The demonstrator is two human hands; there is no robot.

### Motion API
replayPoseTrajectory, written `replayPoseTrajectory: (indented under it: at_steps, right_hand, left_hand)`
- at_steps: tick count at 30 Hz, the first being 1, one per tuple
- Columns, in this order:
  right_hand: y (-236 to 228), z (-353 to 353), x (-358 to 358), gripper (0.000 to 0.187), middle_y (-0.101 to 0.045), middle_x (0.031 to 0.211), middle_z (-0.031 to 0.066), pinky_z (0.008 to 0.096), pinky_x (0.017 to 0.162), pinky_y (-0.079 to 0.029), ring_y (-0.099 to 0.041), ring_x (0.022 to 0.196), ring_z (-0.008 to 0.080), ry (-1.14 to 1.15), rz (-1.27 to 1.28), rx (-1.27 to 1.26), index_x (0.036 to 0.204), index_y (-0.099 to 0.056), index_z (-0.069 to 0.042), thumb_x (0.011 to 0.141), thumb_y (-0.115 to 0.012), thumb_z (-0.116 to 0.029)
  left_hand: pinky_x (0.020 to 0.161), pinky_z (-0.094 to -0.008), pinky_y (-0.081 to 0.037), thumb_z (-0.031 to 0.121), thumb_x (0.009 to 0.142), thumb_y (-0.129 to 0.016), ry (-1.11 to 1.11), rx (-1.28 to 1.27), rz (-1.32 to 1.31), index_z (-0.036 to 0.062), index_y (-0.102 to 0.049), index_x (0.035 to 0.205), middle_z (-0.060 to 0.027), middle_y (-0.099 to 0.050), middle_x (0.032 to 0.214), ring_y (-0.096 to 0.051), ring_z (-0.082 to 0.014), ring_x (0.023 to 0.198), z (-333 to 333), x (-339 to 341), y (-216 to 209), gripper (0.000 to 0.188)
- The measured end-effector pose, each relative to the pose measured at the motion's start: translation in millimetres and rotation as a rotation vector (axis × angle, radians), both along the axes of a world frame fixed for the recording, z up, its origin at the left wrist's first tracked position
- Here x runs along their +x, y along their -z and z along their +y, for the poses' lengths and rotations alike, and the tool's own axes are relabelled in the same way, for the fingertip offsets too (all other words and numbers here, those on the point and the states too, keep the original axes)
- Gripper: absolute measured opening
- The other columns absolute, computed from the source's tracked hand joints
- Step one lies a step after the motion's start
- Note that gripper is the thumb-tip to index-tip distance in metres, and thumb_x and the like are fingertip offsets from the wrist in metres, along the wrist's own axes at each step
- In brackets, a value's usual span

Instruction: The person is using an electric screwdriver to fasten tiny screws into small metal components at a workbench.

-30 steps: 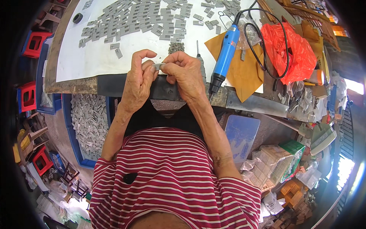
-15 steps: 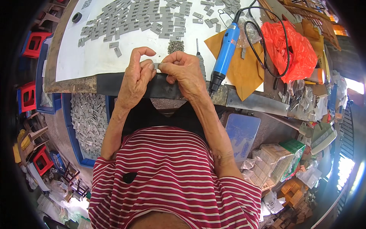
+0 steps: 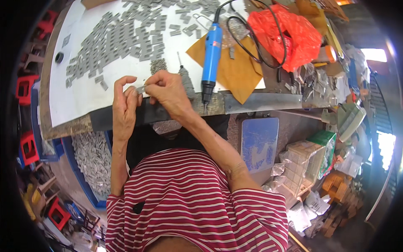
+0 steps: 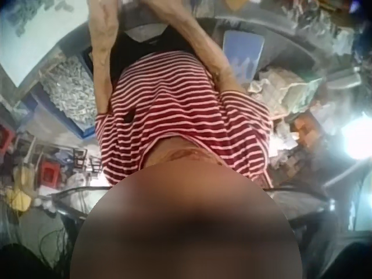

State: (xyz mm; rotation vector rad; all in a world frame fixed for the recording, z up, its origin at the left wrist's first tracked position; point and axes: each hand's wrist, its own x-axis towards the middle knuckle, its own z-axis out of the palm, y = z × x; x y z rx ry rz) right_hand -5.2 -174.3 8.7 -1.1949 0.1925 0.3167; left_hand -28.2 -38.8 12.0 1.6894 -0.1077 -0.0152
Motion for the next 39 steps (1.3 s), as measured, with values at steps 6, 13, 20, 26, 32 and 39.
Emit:
replayPoseTrajectory:
  at_steps: [6, 13, 20, 26, 32, 39]
  right_hand:
    - [-4.7, -4.4, -1.7, 0.009, -0.056, 0.066, 0.0031, 0.0192, 0.049, -0.041, -0.051, 0.056, 0.0069, -0.029, -0.172, -0.265, 0.080, -0.056, 0.003, 0.073, -0.061, -0.002]
    - [-10.3, -5.5, -6.8, 0.010, -0.055, 0.069, 0.0014, 0.0184, 0.054, -0.042, -0.051, 0.061, 0.0055, -0.069, -0.254, -0.354, 0.084, -0.056, 0.003, 0.075, -0.059, -0.002]
    - [-25.3, -15.9, -11.0, 0.014, -0.056, 0.073, 0.0023, 0.0195, 0.055, -0.043, -0.052, 0.061, 0.0065, -0.113, -0.189, -0.281, 0.093, -0.057, 0.002, 0.080, -0.057, -0.002]
    - [-39.0, -84.7, -13.6, 0.012, -0.057, 0.070, 0.0021, 0.0189, 0.050, -0.040, -0.050, 0.054, 0.0066, 0.092, -0.191, -0.381, 0.090, -0.059, 0.001, 0.080, -0.056, -0.003]
    - [14.8, -172.3, 30.4, 0.014, -0.054, 0.061, 0.0053, 0.0272, 0.053, -0.041, -0.053, 0.056, 0.0122, 0.408, -0.362, -0.940, 0.087, -0.060, 0.002, 0.081, -0.054, -0.009]
    - [14.0, -175.6, 46.8, 0.013, -0.062, 0.075, 0.0142, 0.0351, 0.059, -0.047, -0.061, 0.068, 0.0283, 0.399, -0.610, -1.446, 0.086, -0.062, -0.003, 0.078, -0.055, -0.010]
  left_hand:
    - [0.053, -0.0215, -0.034, 0.009, 0.093, -0.038, 0.047, 0.095, 0.096, 0.0010, -0.046, 0.108, -0.0007, -0.044, 0.065, -0.039, -0.0078, 0.056, -1.5, -5.3, -10.8, 0.018]
    - [0.053, -0.0193, -0.034, 0.013, 0.093, -0.045, 0.053, 0.036, 0.118, 0.0011, -0.048, 0.101, 0.0002, -0.049, 0.066, -0.041, -0.0060, 0.058, -2.3, -7.4, -11.2, 0.015]
    - [0.049, -0.0163, -0.029, 0.017, 0.092, -0.048, -0.037, -0.107, 0.142, 0.0019, -0.050, 0.099, 0.0021, -0.050, 0.068, -0.036, -0.0026, 0.055, 2.5, -5.1, -8.4, 0.017]
    - [0.049, -0.0159, -0.029, 0.015, 0.092, -0.049, -0.089, -0.109, 0.093, 0.0016, -0.051, 0.098, 0.0016, -0.050, 0.068, -0.036, -0.0023, 0.055, 14.0, -6.1, 0.6, 0.015]
    - [0.050, -0.0170, -0.031, 0.014, 0.091, -0.049, -0.091, -0.104, 0.087, 0.0008, -0.052, 0.098, 0.0006, -0.050, 0.068, -0.039, -0.0039, 0.055, 11.8, -7.0, 1.2, 0.015]
    - [0.049, -0.0166, -0.030, 0.014, 0.091, -0.048, -0.079, -0.085, 0.075, 0.0010, -0.052, 0.098, 0.0008, -0.050, 0.068, -0.038, -0.0031, 0.055, 12.6, -7.8, 3.9, 0.015]
